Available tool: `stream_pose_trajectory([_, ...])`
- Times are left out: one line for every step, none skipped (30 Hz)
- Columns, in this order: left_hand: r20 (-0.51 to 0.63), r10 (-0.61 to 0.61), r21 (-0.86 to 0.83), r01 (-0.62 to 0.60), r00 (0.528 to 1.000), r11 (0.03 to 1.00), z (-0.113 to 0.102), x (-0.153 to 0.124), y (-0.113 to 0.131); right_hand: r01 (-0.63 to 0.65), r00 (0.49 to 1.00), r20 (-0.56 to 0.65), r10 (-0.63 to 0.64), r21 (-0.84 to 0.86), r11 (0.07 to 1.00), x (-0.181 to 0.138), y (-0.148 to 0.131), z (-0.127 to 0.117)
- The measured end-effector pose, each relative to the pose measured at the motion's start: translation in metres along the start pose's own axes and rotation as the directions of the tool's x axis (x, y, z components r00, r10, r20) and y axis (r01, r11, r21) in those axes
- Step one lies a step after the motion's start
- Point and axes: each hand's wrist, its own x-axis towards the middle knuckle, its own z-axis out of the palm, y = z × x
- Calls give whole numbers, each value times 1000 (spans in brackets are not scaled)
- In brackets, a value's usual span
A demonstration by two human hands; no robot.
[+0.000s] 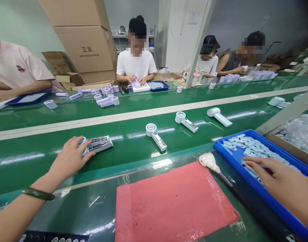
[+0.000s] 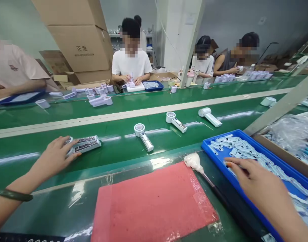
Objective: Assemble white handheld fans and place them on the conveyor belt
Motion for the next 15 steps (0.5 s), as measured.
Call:
stream_pose_trajectory([-17,15,-8,-16,1000,1000,-3,-4,8,-9,999,54,5,75,997,-7,-20,1])
stream_pose_trajectory([-31,33,-27,-34,999,999,-6,-7,17,-22,994,108,6,142,990,-16,-40,3])
stream_pose_trajectory([-45,48,-53,-50,998,997,-10,-8,24,-11,986,163,-20,193,981,-25,-60,5])
stream_pose_trajectory([-59,54,-82,-59,997,995,-14,-9,30,40,973,212,-92,239,970,-34,-78,8])
stream_pose_trajectory([-69,54,-108,-62,996,992,-18,-10,34,110,943,279,-182,254,961,-43,-95,11])
stream_pose_trajectory([-76,52,-126,-61,996,990,-22,-11,37,204,902,330,-278,242,949,-50,-110,14])
stream_pose_trajectory([-75,57,-135,-67,996,989,-26,-11,39,309,849,376,-370,214,927,-55,-123,17])
stream_pose_trajectory([-74,69,-141,-79,995,987,-30,-12,42,409,794,417,-442,171,896,-59,-135,19])
stream_pose_trajectory([-76,85,-149,-96,993,984,-35,-13,46,499,745,443,-499,128,857,-61,-145,22])
stream_pose_trajectory([-83,106,-166,-119,991,979,-41,-15,52,570,702,460,-544,96,816,-61,-153,25])
stream_pose_trajectory([-97,133,-190,-150,986,970,-48,-17,60,616,674,465,-574,77,784,-60,-160,29])
stream_pose_trajectory([-114,165,-216,-186,980,958,-56,-20,70,641,658,456,-599,78,763,-59,-166,32])
stream_pose_trajectory([-134,201,-240,-228,970,944,-64,-24,82,649,653,435,-620,101,754,-57,-170,35])
stream_pose_trajectory([-153,241,-258,-274,958,926,-73,-28,95,639,660,406,-631,137,757,-56,-172,39])
stream_pose_trajectory([-169,287,-270,-324,943,907,-83,-32,108,616,677,379,-631,178,768,-56,-172,41])
